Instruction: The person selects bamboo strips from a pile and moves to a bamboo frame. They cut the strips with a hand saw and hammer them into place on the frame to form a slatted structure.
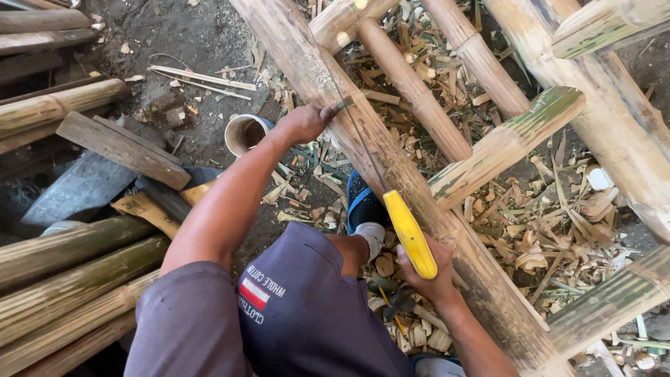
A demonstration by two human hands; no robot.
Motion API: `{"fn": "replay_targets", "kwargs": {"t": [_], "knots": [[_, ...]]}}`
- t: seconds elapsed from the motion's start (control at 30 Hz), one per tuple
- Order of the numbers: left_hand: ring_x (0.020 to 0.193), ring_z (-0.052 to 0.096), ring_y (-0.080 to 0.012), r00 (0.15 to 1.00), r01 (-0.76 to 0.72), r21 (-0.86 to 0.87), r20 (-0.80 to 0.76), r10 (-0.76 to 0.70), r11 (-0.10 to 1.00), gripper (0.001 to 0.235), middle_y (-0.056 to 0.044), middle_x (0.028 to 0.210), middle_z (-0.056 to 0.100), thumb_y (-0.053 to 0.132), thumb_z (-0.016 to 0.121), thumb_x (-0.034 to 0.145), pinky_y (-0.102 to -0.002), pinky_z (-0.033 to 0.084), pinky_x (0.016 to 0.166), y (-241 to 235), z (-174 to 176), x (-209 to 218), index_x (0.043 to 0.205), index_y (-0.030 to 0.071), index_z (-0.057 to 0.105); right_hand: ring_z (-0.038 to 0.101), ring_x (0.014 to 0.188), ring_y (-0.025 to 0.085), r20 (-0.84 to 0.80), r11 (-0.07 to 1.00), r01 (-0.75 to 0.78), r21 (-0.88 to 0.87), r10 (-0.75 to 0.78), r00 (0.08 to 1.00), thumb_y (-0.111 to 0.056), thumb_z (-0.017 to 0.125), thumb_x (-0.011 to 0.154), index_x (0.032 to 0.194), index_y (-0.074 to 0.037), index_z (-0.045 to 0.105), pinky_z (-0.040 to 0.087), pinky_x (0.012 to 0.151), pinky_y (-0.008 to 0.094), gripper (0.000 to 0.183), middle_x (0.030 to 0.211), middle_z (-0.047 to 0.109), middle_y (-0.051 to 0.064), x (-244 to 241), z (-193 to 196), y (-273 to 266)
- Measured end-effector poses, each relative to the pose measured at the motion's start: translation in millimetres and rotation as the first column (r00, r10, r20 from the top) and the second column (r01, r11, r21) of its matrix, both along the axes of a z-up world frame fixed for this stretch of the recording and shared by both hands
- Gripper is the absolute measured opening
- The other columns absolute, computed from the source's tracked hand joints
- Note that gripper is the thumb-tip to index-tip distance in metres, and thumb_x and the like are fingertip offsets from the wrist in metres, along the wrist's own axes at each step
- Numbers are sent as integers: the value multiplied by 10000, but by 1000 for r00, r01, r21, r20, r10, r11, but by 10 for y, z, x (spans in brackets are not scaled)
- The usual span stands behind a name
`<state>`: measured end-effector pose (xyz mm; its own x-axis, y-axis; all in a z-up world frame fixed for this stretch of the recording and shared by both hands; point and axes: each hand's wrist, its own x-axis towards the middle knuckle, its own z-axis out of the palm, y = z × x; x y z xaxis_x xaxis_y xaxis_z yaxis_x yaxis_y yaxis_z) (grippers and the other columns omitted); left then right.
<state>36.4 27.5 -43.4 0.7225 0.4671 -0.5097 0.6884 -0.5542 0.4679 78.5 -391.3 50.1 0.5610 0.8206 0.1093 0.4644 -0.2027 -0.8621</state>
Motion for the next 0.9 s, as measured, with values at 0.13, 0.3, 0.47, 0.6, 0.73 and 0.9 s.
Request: {"fn": "replay_targets", "kwargs": {"t": [0.13, 0.3, 0.47, 0.6, 0.73, 0.9], "knots": [[1045, 651, -493, 1000, -12, 6, 29, 12, 1000, 772, -302, 1031, 704, 655, 278, 1035, -565, 497, 943, -80, 135, -44, 976, 42, 743, 669, 649, 288, 115, 998, -63, -6, 63, 991, -78, 718, 833, 987, -27, 699, 518, 599, 352, 163, 758, 665, 121, -49, 136, -275], [1028, 669, -482, 1000, -22, 31, 11, 22, 999, 770, -303, 1013, 706, 656, 271, 1047, -559, 515, 938, -191, 484, -66, 1013, 46, 740, 700, 634, 237, 91, 994, -104, 17, 102, 991, -59, 689, 842, 1065, -3, 698, 537, 592, 325, 230, 797, 705, 110, -6, 222, -162], [975, 643, -500, 998, -35, 20, 57, 34, 999, 699, -289, 986, 695, 635, 259, 999, -587, 500, 879, -271, 649, -73, 1094, 135, 738, 704, 645, 231, -96, 994, -67, 88, 75, 993, -52, 692, 902, 1052, -3, 684, 539, 615, 324, 158, 792, 693, 107, 95, 43, 466], [948, 671, -487, 999, -2, 15, 39, 2, 1000, 757, -304, 950, 700, 630, 244, 1055, -574, 514, 897, -232, 526, -65, 998, 53, 732, 724, 652, 238, 22, 996, -93, 19, 92, 995, -89, 685, 864, 1106, 15, 671, 551, 606, 337, 264, 795, 709, 103, 70, 266, 28], [905, 696, -477, 1000, -26, 28, 0, 26, 999, 755, -305, 936, 710, 614, 255, 1063, -566, 543, 839, -167, 400, -41, 979, 27, 722, 709, 687, 281, 162, 995, -96, -27, 99, 982, -92, 672, 858, 1067, -17, 713, 558, 622, 368, 226, 794, 694, 131, 101, 226, -8], [893, 688, -478, 1000, -19, 58, -8, 20, 998, 720, -296, 925, 703, 605, 287, 1052, -564, 536, 813, -202, 421, -67, 997, 45, 737, 652, 646, 287, -102, 999, 43, 28, -40, 994, -100, 719, 926, 950, -12, 678, 514, 595, 389, 99, 750, 665, 124, 129, -301, 840]]}}
